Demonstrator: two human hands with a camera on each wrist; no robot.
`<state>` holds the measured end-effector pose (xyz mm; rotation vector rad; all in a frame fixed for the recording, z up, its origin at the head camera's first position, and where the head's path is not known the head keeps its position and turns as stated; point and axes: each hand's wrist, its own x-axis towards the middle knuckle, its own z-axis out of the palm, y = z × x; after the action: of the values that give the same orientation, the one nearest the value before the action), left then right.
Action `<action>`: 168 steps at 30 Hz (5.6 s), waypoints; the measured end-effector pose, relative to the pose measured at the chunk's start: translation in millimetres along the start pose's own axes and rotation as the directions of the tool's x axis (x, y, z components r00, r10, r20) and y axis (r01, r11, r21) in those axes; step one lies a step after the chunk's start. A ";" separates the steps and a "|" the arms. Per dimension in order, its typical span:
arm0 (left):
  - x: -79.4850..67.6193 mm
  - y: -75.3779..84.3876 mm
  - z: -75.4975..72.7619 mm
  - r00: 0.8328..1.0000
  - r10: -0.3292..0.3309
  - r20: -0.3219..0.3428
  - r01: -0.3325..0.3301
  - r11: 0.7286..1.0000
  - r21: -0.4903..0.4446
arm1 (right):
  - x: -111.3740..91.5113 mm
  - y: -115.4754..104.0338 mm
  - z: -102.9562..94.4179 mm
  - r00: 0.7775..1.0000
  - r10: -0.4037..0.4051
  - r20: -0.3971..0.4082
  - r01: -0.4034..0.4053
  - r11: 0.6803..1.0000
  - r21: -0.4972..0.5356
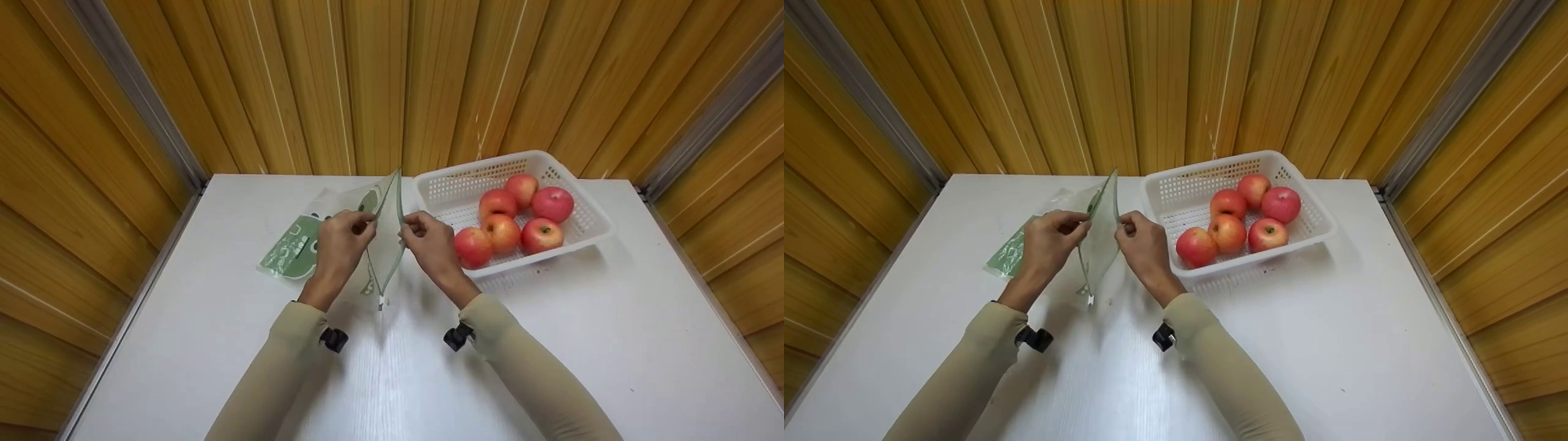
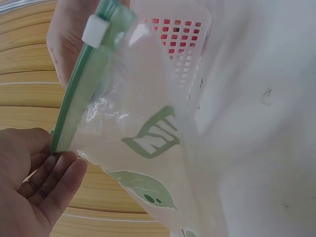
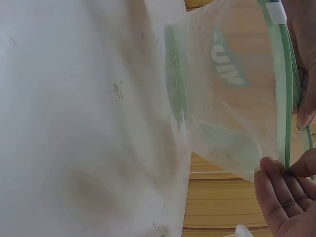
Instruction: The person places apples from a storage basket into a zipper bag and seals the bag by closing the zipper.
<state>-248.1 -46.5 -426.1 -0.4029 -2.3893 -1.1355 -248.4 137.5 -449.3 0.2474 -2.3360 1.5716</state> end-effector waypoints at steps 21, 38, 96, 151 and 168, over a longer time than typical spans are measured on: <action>17.3 -13.2 -37.3 0.986 0.034 -0.163 -0.023 0.998 0.067 | 6.9 9.6 -17.0 0.986 -0.158 -0.043 0.145 0.965 -0.220; 25.4 -25.8 -62.8 0.995 0.004 -0.102 0.007 0.994 0.108 | 13.7 9.9 -29.5 0.990 -0.138 -0.033 0.127 0.966 -0.225; 23.2 -3.1 -52.7 0.996 -0.043 -0.073 0.042 0.999 -0.020 | 9.2 -7.5 -32.9 0.999 -0.021 0.047 0.025 0.995 -0.093; 17.7 -2.4 -12.1 0.926 -0.373 -0.064 0.306 0.835 -0.457 | 17.7 17.8 -128.2 0.891 0.197 0.410 0.022 0.882 -0.471; 19.2 -4.1 -7.3 0.931 -0.360 -0.063 0.290 0.831 -0.475 | 13.8 41.1 -124.7 0.880 0.301 0.367 -0.055 0.832 -0.552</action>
<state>-264.2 -53.6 -414.7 -0.0430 -2.0878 -1.8334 -254.1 268.8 -436.8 0.2723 -3.1285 0.9295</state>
